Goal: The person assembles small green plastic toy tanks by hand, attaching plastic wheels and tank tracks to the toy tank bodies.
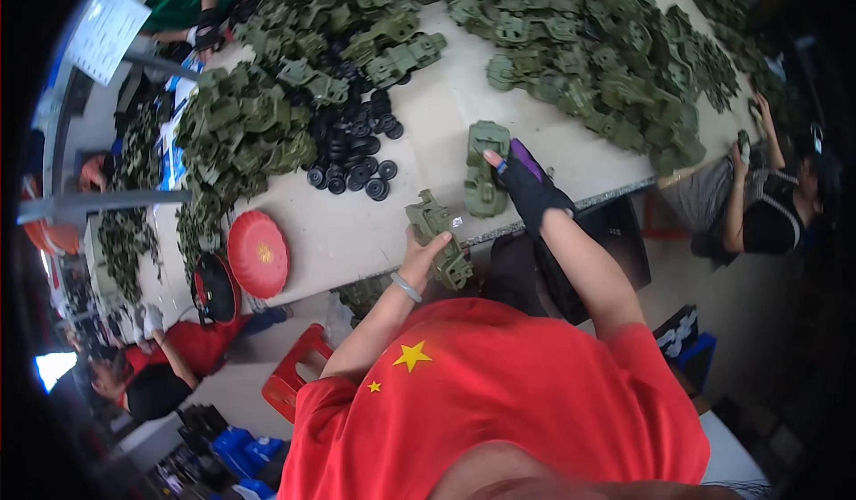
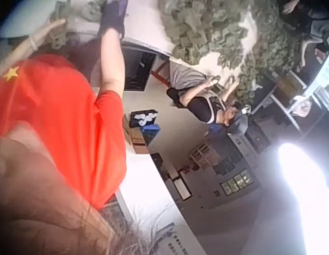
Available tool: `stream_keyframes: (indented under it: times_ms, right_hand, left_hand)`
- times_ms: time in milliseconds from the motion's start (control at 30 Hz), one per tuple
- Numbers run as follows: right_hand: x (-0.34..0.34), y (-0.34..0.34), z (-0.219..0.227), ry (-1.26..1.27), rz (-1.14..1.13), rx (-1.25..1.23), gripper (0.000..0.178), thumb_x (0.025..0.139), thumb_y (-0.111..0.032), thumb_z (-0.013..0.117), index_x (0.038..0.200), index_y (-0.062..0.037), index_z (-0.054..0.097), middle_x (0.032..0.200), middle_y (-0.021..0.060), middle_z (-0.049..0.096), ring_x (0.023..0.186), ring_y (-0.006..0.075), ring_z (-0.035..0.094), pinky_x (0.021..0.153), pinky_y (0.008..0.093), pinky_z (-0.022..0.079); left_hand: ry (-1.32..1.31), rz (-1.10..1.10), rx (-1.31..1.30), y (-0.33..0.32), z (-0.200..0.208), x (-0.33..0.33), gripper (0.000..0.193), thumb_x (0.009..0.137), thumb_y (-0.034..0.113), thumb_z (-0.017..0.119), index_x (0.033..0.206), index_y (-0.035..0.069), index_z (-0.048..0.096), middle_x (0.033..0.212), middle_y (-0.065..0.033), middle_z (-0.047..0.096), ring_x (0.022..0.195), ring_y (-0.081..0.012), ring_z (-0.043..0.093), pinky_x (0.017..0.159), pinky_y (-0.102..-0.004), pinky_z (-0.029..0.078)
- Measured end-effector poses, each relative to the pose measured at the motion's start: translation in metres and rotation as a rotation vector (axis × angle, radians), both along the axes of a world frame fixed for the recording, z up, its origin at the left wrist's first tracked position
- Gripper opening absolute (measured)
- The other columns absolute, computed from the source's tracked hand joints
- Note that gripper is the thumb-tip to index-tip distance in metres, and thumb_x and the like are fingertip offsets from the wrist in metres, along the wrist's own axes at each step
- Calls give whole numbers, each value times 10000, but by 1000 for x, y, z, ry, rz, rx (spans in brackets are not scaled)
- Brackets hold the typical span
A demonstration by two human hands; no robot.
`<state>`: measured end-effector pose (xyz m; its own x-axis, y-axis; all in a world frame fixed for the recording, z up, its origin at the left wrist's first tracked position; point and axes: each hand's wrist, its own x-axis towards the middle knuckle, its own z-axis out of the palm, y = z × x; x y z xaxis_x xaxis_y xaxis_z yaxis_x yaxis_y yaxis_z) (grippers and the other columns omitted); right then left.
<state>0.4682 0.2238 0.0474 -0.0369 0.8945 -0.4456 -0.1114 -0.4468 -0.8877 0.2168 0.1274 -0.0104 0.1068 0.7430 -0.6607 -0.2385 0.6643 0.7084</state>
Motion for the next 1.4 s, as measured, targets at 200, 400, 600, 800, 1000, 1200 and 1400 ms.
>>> stream_keyframes:
  times_ms: [200,400,600,800,1000,1200,1400]
  right_hand:
    - [-26,102,-56,142,-13,-7,849,953,-493,745,1562,-5,412,1509,137,553,1375,239,534,1157,378,410]
    - [-36,148,-30,-995,343,779,512,913,-205,711,1359,11,584,1199,258,667,1130,435,628,997,485,505]
    - [-140,116,-31,-689,935,1068,352,788,-152,710,1126,-64,660,1045,183,682,1017,396,644,828,508,530]
    - [-200,111,-65,-762,1174,1027,432,809,-185,754,1219,-91,655,1086,191,684,1007,400,670,860,513,543]
    - [-170,103,-42,-524,1042,841,430,833,-204,766,1224,-58,660,1114,194,690,1047,392,662,902,478,535]
    - [-99,64,-28,-203,730,34,422,931,-197,744,1295,-26,617,1148,103,681,1083,208,651,926,365,533]
    - [-53,15,-36,322,128,-403,451,983,-200,698,1364,-54,505,1275,127,638,1190,296,617,974,440,524]
  left_hand:
    - [69,178,0,4,-8,-6,754,889,217,850,1438,32,367,1289,-109,590,1171,-221,612,995,-408,549]
    - [285,273,94,9,-19,-5,968,802,230,933,1459,-10,263,1289,-156,590,1166,-223,611,999,-381,537]
    - [354,353,130,-9,-39,-6,1018,789,214,942,1488,-3,235,1339,-177,573,1234,-246,589,1067,-378,491]
    - [423,380,85,-46,-45,-31,1106,758,217,962,1524,-6,196,1373,-190,562,1261,-269,575,1094,-391,474]
    - [470,347,114,-53,-58,-56,1123,731,165,965,1520,-12,185,1344,-194,600,1249,-290,599,1080,-387,491]
    - [55,115,48,-16,-60,-54,802,848,202,885,1464,-28,426,1257,-151,677,1155,-235,663,1003,-382,542]
    - [-192,-377,113,54,-83,-42,810,858,230,877,1508,-22,464,1313,-161,673,1155,-234,668,991,-388,547]
